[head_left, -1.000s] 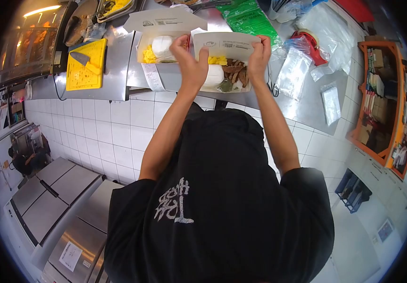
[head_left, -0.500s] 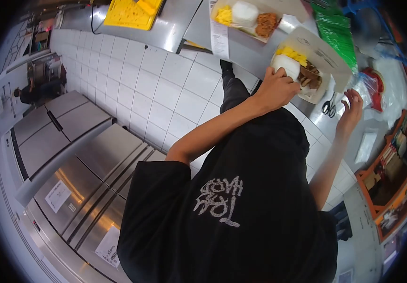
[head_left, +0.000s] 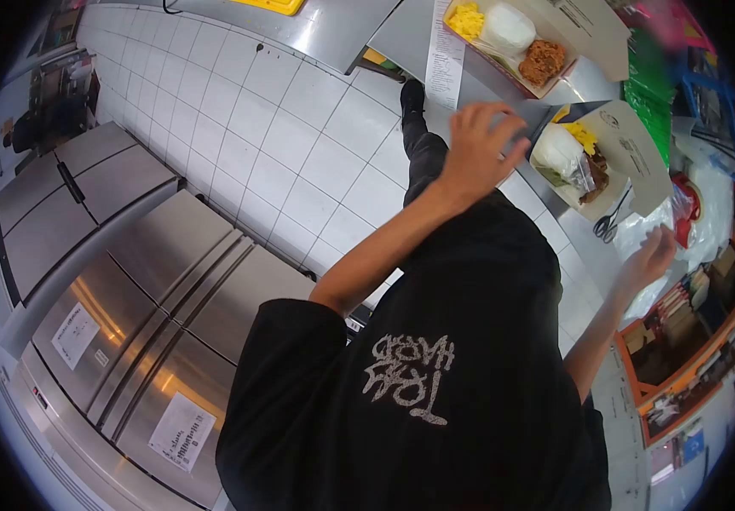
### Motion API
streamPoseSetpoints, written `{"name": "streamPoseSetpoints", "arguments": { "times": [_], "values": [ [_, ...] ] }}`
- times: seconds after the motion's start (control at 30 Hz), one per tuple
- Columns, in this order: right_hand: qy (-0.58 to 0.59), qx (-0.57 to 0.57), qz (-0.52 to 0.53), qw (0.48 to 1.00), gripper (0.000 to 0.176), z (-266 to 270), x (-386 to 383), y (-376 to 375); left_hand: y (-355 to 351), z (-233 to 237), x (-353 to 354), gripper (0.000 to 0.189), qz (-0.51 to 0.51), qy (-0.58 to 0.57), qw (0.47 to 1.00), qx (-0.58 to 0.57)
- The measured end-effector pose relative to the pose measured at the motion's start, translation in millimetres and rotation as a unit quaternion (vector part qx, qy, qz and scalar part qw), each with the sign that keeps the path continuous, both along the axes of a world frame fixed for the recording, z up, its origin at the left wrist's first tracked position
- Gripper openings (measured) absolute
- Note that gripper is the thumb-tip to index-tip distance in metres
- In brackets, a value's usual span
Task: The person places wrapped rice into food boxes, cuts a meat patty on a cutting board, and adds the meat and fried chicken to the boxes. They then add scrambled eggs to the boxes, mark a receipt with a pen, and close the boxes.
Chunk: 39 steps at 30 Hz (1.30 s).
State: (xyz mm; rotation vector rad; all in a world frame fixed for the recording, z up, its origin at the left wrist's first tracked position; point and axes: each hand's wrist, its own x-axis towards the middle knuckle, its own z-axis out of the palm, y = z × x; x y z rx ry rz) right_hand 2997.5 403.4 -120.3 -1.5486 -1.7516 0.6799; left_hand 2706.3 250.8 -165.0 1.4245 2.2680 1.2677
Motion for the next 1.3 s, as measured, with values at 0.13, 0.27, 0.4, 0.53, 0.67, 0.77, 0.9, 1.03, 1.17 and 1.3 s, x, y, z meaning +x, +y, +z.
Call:
{"name": "streamPoseSetpoints", "arguments": {
  "times": [0.13,0.27,0.4,0.53,0.67,0.77,0.9,1.03,1.17,1.3],
  "values": [
    [0.019,0.025,0.072,0.997,0.017,7.7,-46.0,-31.9,-8.9,-37.8,-60.6,0.035,0.062,0.067,0.995,-0.034],
    [-0.035,-0.012,0.316,0.948,0.018,12.3,-154.5,-49.5,-3.7,-52.3,-79.8,0.057,0.019,0.135,0.982,-0.132],
    [-0.182,-0.001,0.367,0.912,0.02,8.7,-261.9,-42.9,-4.0,-46.4,-61.9,0.064,0.029,0.138,0.977,-0.161],
    [-0.3,0.067,0.407,0.86,0.016,-35.8,-295.1,-14.6,-5.0,-45.3,-50.4,0.07,0.045,0.12,0.976,-0.178],
    [-0.297,0.099,0.379,0.871,0.015,-47.2,-296.6,-6.9,-6.9,-41.7,-47.8,0.071,0.049,0.113,0.973,-0.194],
    [-0.27,0.102,0.371,0.883,0.014,-47.9,-301.7,-8.9,-6.7,-41.6,-48.8,0.072,0.045,0.109,0.973,-0.198],
    [-0.253,0.105,0.353,0.895,0.014,-52.1,-307.9,-9.2,-7.3,-40.2,-47.8,0.074,0.042,0.105,0.972,-0.206],
    [-0.258,0.076,0.342,0.901,0.015,-48.4,-306.3,-15.3,-7.0,-39.6,-46.1,0.078,0.036,0.103,0.97,-0.216],
    [-0.15,0.086,0.353,0.92,0.016,-30.0,-287.2,-32.9,-5.8,-37.9,-49.9,0.081,0.03,0.098,0.969,-0.225],
    [-0.044,-0.03,0.367,0.929,0.012,21.4,-243.2,-44.2,-4.6,-38.8,-48.3,0.082,0.025,0.101,0.969,-0.226]
  ]
}}
